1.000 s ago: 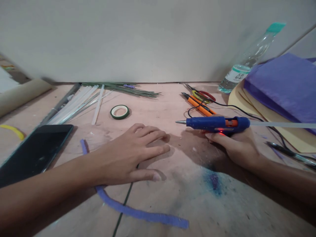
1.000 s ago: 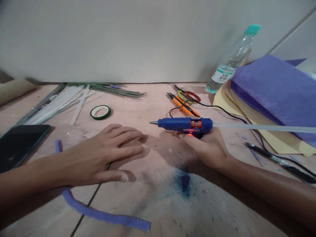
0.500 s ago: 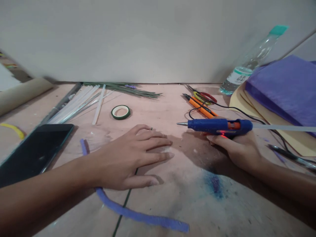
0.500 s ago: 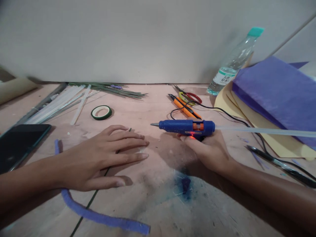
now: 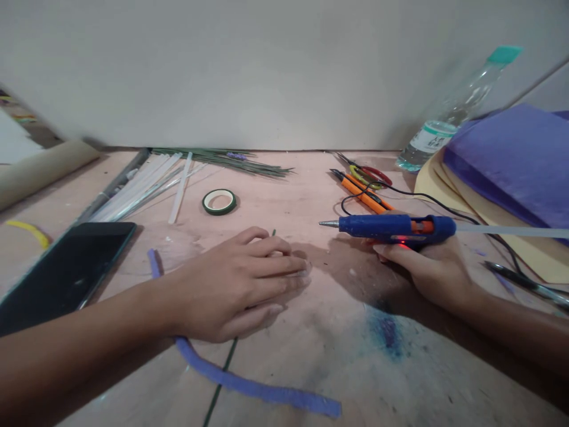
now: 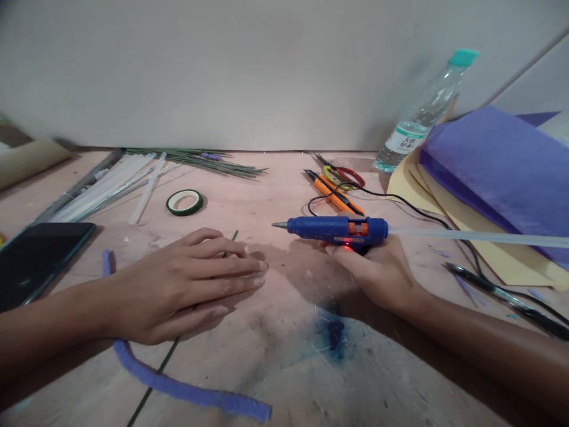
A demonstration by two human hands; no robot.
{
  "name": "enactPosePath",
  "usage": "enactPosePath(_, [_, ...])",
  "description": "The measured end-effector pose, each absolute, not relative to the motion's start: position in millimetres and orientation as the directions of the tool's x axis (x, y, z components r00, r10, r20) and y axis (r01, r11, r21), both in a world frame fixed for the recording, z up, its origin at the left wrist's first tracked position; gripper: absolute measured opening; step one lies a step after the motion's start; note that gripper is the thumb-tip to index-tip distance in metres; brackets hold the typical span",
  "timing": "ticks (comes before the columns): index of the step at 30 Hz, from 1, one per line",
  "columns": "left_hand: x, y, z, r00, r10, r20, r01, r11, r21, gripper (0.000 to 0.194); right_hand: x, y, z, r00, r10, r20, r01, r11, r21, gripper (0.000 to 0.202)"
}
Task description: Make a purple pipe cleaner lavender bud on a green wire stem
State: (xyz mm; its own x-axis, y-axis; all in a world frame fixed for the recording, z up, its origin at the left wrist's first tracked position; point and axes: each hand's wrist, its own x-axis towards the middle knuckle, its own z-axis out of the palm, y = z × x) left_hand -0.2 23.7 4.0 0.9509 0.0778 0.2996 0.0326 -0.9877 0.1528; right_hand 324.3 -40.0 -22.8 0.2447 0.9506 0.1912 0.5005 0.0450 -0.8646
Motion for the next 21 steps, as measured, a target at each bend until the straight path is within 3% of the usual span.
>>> enactPosePath(12, [2.3, 23.8, 6.2, 0.952, 0.099, 0.290, 0.049, -0.984, 0.173, 0.036, 325.8, -40.9, -23.3, 0.284, 0.944, 0.166, 0.495, 0.004, -0.869, 0.006])
enactPosePath(21, [3.2, 22.3, 6.1, 0.947, 0.056, 0.315, 0.051, -0.998, 0.026, 0.036, 324.5, -38.1, -24.3, 0.299, 0.926, 0.232, 0.550, 0.031, -0.834, 0.003])
